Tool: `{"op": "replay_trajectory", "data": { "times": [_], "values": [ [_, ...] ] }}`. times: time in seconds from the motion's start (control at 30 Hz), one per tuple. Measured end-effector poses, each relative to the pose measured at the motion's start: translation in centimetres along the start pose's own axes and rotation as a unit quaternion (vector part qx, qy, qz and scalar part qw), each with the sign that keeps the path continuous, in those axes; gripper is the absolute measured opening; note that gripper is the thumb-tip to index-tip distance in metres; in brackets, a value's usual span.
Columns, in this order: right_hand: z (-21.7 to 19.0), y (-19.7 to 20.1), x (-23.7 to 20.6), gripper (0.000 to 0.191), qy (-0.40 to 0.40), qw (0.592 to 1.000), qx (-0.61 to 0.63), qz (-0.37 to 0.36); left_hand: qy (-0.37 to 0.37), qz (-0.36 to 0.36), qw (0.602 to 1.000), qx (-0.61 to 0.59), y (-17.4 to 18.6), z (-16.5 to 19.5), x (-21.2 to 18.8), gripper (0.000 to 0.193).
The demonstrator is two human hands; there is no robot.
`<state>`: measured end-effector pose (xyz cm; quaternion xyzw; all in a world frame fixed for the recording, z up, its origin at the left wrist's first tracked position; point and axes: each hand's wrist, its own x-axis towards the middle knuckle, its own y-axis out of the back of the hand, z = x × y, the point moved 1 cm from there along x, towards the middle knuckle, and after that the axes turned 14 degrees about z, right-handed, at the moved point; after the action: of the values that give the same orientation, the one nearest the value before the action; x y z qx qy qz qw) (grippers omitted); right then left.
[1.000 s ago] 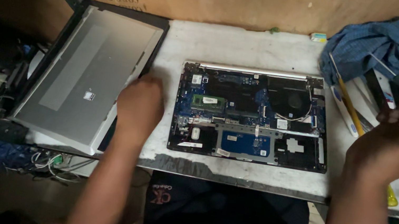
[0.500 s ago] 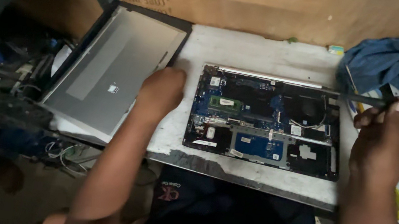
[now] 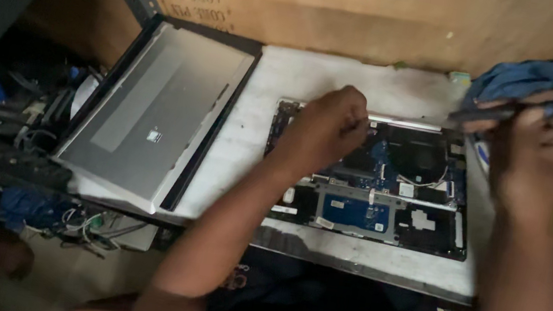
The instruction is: The person works on a disassembled laptop at a repair bench. They set a metal power supply box aside, then use a screwdriver to unscrew and reposition components on the exposed motherboard, lifting the cooling fan assembly and manipulating small parts and connectors by hand.
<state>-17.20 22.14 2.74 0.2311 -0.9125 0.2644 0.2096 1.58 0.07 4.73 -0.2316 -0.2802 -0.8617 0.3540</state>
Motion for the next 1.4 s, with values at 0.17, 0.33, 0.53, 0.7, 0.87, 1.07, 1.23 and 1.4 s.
{"op": "replay_trajectory", "data": {
  "times": [0.17,0.33,0.53,0.7,0.87,1.07,1.23,1.4],
  "values": [
    [1.5,0.1,-2.2,0.018,0.064,0.996,-0.069,-0.004,-0.101,-0.029,0.993,0.051,-1.4,-1.8,-1.3,0.011],
    [1.7,-0.4,-3.6,0.021,0.079,0.993,-0.088,0.009,-0.075,-0.047,0.994,0.066,-1.7,-2.9,-2.1,0.007],
    [1.4,-1.7,-3.8,0.021,0.058,0.994,-0.097,0.002,-0.058,-0.066,0.994,0.069,-1.7,-2.5,-1.9,0.012],
    [1.5,-1.8,-4.0,0.022,0.051,0.995,-0.09,-0.015,-0.073,-0.084,0.991,0.069,-1.9,-2.8,-1.7,0.008],
    [1.7,-1.8,-3.9,0.017,0.054,0.993,-0.101,-0.015,-0.118,-0.053,0.991,0.042,-1.6,-2.8,-2.4,0.009],
    [1.4,-2.1,-3.9,0.015,0.062,0.992,-0.11,-0.017,-0.087,-0.057,0.993,0.049,-1.6,-2.2,-2.0,0.011],
    [1.3,-2.2,-3.9,0.016,0.041,0.978,-0.199,0.044,-0.042,-0.107,0.987,0.111,-1.9,-1.8,-1.3,0.014],
    [1.1,-2.7,-3.9,0.018,0.087,0.984,-0.15,0.033,-0.086,-0.1,0.984,0.12,-2.2,-1.2,-1.4,0.01]
  ]
}}
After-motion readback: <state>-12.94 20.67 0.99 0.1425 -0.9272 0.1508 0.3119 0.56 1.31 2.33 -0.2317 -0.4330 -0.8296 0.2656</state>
